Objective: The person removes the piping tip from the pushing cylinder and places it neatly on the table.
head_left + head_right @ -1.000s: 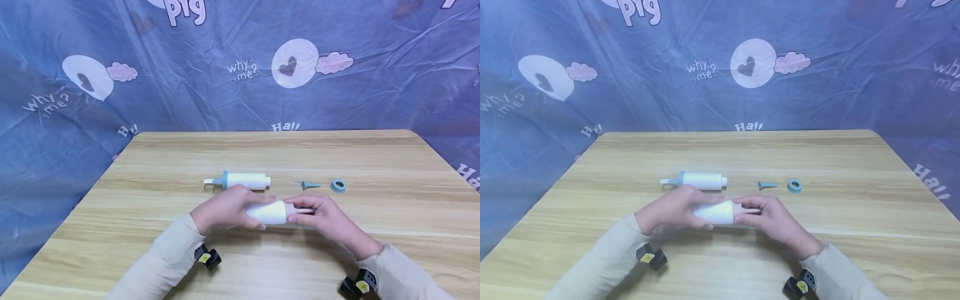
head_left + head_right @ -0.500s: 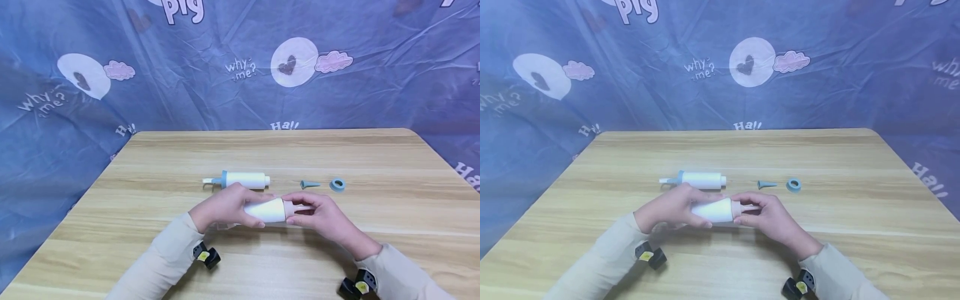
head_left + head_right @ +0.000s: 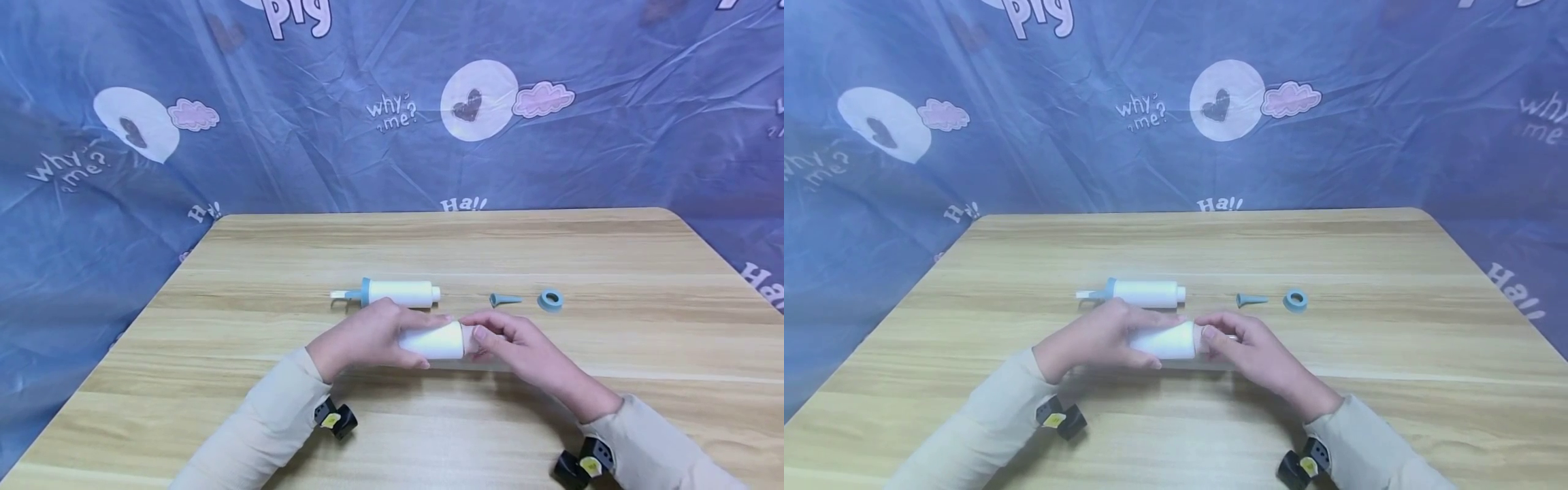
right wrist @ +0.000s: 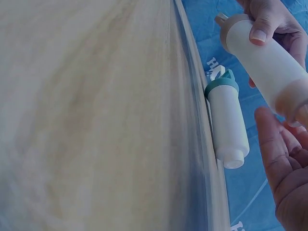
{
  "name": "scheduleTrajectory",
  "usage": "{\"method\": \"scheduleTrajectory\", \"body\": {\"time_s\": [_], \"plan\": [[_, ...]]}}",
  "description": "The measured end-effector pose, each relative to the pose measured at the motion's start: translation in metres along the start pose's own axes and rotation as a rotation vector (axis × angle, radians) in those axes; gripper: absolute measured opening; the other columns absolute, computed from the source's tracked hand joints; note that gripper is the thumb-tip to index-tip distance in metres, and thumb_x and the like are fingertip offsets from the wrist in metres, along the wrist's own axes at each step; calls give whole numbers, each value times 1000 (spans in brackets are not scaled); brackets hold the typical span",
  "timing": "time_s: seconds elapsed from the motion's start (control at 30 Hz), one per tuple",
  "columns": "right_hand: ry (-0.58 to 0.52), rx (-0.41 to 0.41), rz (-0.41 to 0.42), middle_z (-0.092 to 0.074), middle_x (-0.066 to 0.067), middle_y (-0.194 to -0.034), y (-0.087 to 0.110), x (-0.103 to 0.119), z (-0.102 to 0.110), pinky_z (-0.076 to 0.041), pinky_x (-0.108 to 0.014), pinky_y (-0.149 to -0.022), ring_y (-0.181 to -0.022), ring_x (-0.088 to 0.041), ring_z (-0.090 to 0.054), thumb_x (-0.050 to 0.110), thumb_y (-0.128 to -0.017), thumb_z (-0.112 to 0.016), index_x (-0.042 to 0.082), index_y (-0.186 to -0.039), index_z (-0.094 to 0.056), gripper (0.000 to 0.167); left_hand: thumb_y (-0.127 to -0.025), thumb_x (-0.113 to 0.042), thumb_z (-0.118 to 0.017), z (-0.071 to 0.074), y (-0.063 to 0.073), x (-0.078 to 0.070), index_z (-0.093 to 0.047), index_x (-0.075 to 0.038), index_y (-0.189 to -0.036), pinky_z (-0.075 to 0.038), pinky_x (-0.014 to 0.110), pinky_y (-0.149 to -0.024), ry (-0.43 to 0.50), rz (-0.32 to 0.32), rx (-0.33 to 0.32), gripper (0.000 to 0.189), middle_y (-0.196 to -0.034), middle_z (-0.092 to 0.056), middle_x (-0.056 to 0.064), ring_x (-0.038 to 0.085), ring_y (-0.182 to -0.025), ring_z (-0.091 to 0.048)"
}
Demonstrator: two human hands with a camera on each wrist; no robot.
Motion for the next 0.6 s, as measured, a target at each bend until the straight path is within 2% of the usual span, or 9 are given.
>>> {"method": "scheduleTrajectory", "body": {"time_s": [0.2, 0.4, 0.6], "plan": [[-82, 40, -38, -62, -20, -85, 0, -1, -2, -56, -33, -62, -69, -18, -63, 16, -97, -46, -14, -114, -53, 35, -72, -27, -79, -1, 0, -1, -56, -15, -129, -48, 18, -79, -33, -3, 12, 62, -120, -63, 3, 13, -93, -63], [-76, 19, -35, -63, -19, -90, -1, -1, 0, -56, -34, -68, -75, -18, -64, 14, -94, -53, -13, -115, -53, 34, -72, -27, -79, -1, 1, -1, -56, -15, -129, -48, 18, -78, -34, 10, 23, 63, -119, -64, 3, 13, -92, -63], [8, -26, -40, -66, -16, -98, -1, -3, 2, -54, -29, -73, -84, -15, -65, 15, -89, -61, -5, -115, -57, 33, -72, -26, -79, -1, 1, 0, -57, -16, -129, -47, 18, -76, -32, 12, 21, 62, -119, -64, 1, 11, -88, -61]]}}
Point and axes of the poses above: each hand's wrist, its own y-axis away from the middle knuckle, its own z-axis out of the back of the hand, x = y × z, the point moved 7 cm from there along -y, towards the middle knuckle
